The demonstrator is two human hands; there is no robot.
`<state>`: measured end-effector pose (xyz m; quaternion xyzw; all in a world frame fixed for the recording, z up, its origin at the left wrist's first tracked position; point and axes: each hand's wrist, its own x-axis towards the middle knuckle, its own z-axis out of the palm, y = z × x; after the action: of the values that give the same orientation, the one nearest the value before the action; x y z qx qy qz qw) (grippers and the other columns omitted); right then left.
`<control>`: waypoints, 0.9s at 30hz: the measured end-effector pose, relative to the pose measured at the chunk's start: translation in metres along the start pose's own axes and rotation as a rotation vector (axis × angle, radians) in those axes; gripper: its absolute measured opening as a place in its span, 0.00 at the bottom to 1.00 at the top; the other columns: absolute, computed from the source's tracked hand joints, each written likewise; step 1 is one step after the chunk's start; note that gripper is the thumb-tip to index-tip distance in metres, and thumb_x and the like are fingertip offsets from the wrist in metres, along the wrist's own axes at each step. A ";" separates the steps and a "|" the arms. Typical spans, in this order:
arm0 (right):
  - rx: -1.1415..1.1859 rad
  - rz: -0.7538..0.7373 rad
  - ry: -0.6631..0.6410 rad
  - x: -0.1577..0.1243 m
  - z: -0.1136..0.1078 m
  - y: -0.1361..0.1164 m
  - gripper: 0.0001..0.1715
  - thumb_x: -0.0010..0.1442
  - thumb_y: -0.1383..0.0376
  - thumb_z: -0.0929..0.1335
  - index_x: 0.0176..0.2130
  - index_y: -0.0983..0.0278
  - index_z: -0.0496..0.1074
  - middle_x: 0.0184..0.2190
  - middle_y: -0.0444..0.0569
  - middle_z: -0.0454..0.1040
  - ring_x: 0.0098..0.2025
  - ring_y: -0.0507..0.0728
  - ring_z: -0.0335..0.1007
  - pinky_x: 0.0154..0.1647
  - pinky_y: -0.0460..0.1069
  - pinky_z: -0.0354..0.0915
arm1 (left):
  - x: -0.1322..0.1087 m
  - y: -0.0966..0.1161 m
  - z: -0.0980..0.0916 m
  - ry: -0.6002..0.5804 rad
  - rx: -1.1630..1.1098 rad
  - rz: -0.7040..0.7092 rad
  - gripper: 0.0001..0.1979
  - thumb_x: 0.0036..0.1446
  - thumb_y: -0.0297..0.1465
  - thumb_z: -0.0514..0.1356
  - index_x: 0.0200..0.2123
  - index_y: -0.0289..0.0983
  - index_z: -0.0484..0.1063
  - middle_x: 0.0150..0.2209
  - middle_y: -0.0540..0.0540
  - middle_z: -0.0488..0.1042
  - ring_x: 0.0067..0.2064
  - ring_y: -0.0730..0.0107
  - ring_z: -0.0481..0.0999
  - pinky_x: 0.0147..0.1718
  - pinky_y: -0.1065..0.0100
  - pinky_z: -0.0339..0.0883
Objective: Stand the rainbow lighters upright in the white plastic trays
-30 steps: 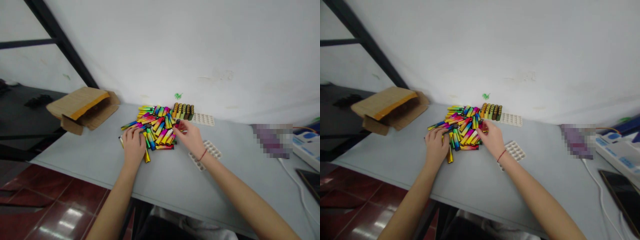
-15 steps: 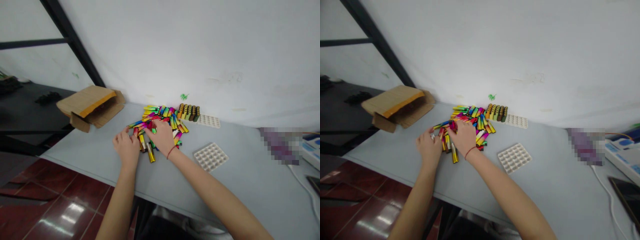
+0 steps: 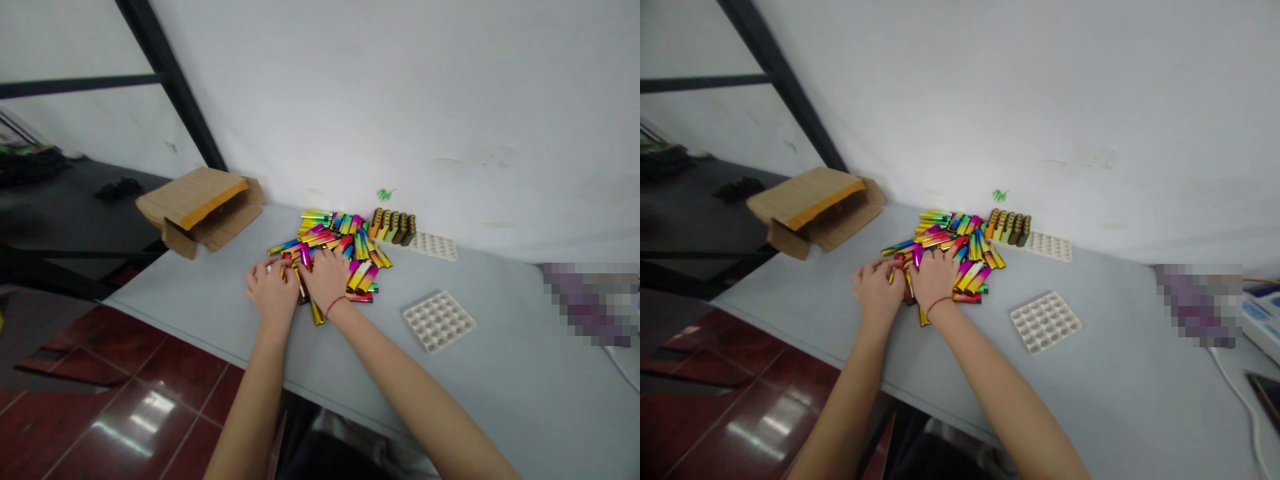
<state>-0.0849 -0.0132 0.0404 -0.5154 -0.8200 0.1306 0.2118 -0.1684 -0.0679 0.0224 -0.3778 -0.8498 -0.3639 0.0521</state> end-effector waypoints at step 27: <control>-0.037 -0.104 0.028 -0.012 -0.023 0.011 0.21 0.65 0.51 0.66 0.43 0.65 0.77 0.44 0.59 0.76 0.50 0.68 0.64 0.48 0.60 0.61 | -0.003 -0.004 0.005 0.024 -0.017 0.056 0.12 0.58 0.29 0.56 0.37 0.39 0.80 0.48 0.36 0.74 0.57 0.42 0.63 0.52 0.41 0.61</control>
<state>-0.0611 -0.0195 0.0529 -0.4778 -0.8449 0.0970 0.2202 -0.1681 -0.0679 0.0155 -0.3974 -0.8351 -0.3741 0.0693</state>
